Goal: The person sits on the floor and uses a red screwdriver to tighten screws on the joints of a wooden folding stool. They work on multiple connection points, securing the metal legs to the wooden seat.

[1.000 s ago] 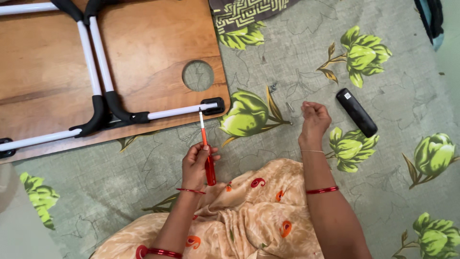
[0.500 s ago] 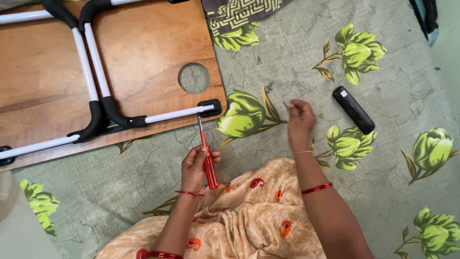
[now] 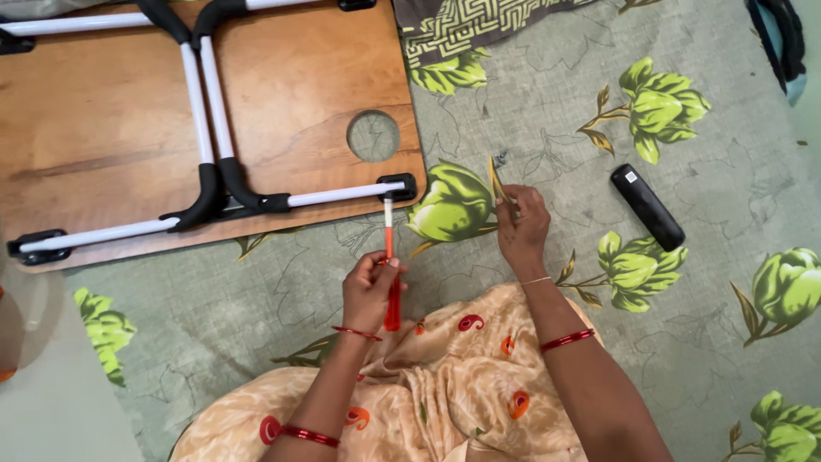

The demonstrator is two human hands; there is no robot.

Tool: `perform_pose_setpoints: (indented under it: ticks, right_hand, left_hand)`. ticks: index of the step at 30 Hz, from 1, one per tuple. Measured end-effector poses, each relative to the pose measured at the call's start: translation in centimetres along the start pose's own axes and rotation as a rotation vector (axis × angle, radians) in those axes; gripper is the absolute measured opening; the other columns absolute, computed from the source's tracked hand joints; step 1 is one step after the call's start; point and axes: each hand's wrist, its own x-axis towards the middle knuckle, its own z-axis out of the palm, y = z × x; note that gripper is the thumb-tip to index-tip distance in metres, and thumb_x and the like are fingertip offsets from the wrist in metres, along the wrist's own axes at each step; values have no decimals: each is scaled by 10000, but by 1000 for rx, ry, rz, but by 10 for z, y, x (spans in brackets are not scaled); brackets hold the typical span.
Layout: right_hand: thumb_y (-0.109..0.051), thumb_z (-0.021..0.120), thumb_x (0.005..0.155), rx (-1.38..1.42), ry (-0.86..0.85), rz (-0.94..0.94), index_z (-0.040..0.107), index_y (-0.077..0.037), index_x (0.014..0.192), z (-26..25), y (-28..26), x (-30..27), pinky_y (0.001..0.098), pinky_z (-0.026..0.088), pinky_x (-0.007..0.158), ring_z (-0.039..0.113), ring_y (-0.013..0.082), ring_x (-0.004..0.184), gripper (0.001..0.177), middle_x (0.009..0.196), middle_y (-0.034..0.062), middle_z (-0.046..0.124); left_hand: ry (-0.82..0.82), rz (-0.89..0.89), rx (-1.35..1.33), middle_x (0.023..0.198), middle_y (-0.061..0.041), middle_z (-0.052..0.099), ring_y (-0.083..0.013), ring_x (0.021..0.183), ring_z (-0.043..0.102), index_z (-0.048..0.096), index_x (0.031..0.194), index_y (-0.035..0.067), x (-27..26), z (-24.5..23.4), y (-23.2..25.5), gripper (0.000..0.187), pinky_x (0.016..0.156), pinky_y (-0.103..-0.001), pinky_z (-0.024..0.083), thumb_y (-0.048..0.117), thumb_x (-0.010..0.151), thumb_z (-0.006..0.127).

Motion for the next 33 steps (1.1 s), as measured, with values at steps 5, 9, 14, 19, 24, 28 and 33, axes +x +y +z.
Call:
perform_pose_setpoints:
  ticks: [5,9,14,19,24,28,33]
  right_hand:
    - [9,699,941,59,3,43,685,-1,1070,-5,13,-6,306,588,692,687,224,856,130,1039,129,686]
    - [2,701,952,28,-1,187,740,-23,1033,-6,19,-12,299,547,661,671,156,706,93,900,92,686]
    - [-121,629,998,642,-394,576,714,-66,1164,-15,-27,-42,226,582,639,649,68,699,194,898,17,722]
    - [-83,680,961,712,-661,424,605,-31,1341,-41,-70,-59,225,573,713,660,48,836,391,1026,36,740]
    - [-13,667,923,804,-417,507,580,-20,1342,-55,-49,-60,231,571,741,653,55,841,428,1048,25,713]
    - [36,666,937,834,-91,816,665,5,1264,-67,-10,-64,236,481,599,577,75,698,328,995,36,704]
    - [28,680,970,844,131,703,681,-8,1191,-87,32,-48,278,547,640,632,121,732,224,948,69,686]
  left_hand:
    - [-5,77,93,934,-101,757,-97,737,659,641,1204,-3,-2,-5,-11,329,667,-277,588,166,934,725]
    - [-84,46,-92,990,-92,768,-129,733,685,623,1236,-8,-2,-11,-15,354,692,-273,564,189,950,690]
    - [-40,-84,-122,1026,-119,780,-163,816,732,607,1207,15,-4,10,-3,332,776,-289,604,234,966,675]
    - [-140,5,-300,1041,-121,766,-163,858,731,549,1200,29,8,73,-1,319,786,-297,611,238,980,649]
    - [-183,85,-295,1033,-115,760,-134,729,616,536,1225,19,20,135,-23,307,625,-283,495,203,1015,664]
    - [-292,139,-181,1015,-59,738,-79,860,673,563,1293,7,29,175,-38,341,742,-264,559,172,1013,666]
    - [-119,357,426,943,-39,783,-109,812,732,690,1219,46,50,191,-29,305,741,-272,581,194,952,696]
